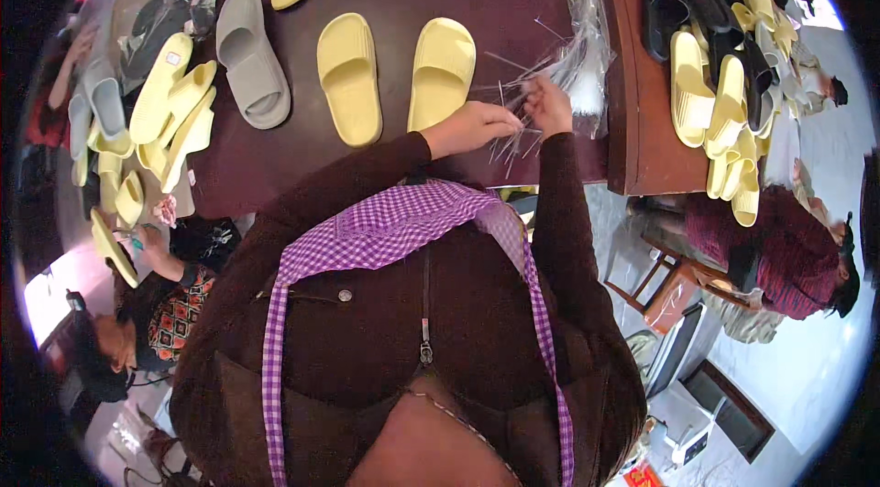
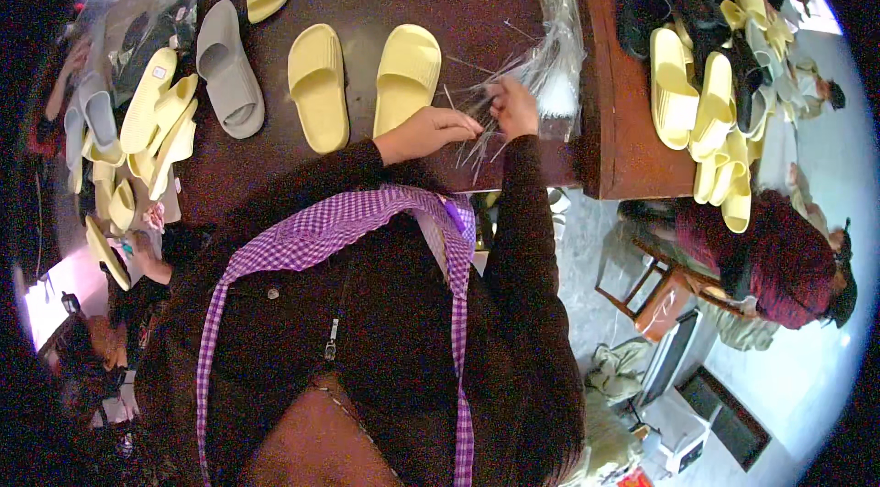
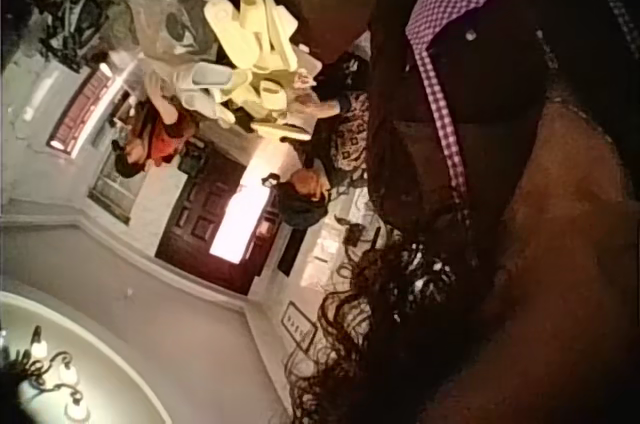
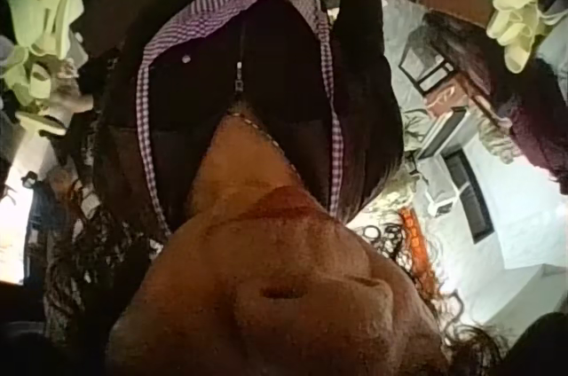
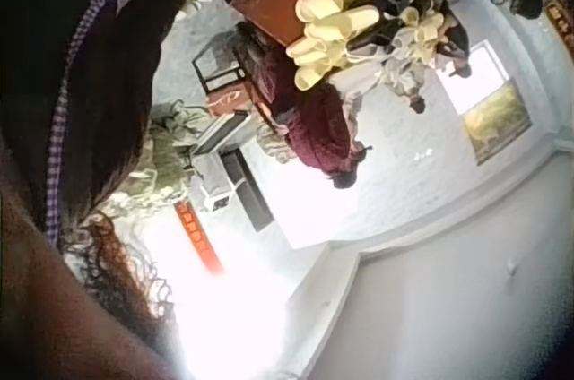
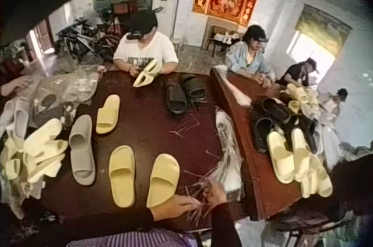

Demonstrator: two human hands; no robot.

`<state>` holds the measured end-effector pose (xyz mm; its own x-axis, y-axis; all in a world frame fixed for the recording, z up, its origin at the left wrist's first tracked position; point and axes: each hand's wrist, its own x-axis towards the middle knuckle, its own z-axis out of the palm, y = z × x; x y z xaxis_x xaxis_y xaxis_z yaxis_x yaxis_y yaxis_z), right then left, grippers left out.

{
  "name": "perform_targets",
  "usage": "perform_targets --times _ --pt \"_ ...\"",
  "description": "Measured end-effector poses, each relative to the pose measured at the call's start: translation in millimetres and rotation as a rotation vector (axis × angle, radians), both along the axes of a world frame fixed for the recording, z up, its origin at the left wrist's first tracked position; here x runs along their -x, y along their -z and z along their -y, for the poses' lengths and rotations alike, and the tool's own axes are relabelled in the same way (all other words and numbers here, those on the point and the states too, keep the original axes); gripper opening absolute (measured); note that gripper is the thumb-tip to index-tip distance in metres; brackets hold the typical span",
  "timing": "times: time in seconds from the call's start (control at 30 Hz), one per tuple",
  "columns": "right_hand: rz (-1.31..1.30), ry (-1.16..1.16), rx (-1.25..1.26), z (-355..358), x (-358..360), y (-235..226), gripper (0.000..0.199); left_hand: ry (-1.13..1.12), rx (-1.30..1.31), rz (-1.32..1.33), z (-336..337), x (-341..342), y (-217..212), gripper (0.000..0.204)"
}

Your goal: The person fastens pairs of slippers together by threading plastic fastener ties through them and securing them by hand.

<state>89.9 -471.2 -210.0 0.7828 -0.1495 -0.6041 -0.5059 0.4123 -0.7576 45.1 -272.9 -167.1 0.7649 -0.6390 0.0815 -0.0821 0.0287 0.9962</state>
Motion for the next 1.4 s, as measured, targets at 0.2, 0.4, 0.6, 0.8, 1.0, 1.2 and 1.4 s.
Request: perform_targets --times 0.2,0.4,0.6,0.8,1.0,1.2,1.4 --pt "-0.010 0.099 0.126 30.5 -15.0 19.8 0.012 0.041 -0.151 0.024 -12.9 7.5 -3.3 0.020" --pt "-0.053 0.046 0.345 45.6 -18.4 3.6 0.012 0.059 -0.078 -0.274 -56.8 18.7 -36.4 0.021" --pt "-0.061 -0.229 0.634 103.2 -25.9 40.4 0.016 -0.413 0.019 -0.540 -125.2 22.7 -47.8 0.019" --pt "0.031 -0.254 0.994 93.2 -0.2 4.1 0.030 -0.628 0.403 -0.674 -171.8 31.0 -51.3 0.018" --pt "0.309 -0.374 1.397 2.5 46.4 -97.9 0.030 -0.589 0.409 -0.704 -163.1 34.4 -61.8 0.019" --pt "0.512 -0.612 0.686 -135.5 68.2 -149.9 0.020 -0.323 -0.065 -0.431 -122.5 35.6 -85.8 0.022" --pt "0.455 -0.479 0.295 -145.3 62.0 -146.3 0.015 -0.338 -0.261 -0.106 -125.0 42.0 -95.4 0.024"
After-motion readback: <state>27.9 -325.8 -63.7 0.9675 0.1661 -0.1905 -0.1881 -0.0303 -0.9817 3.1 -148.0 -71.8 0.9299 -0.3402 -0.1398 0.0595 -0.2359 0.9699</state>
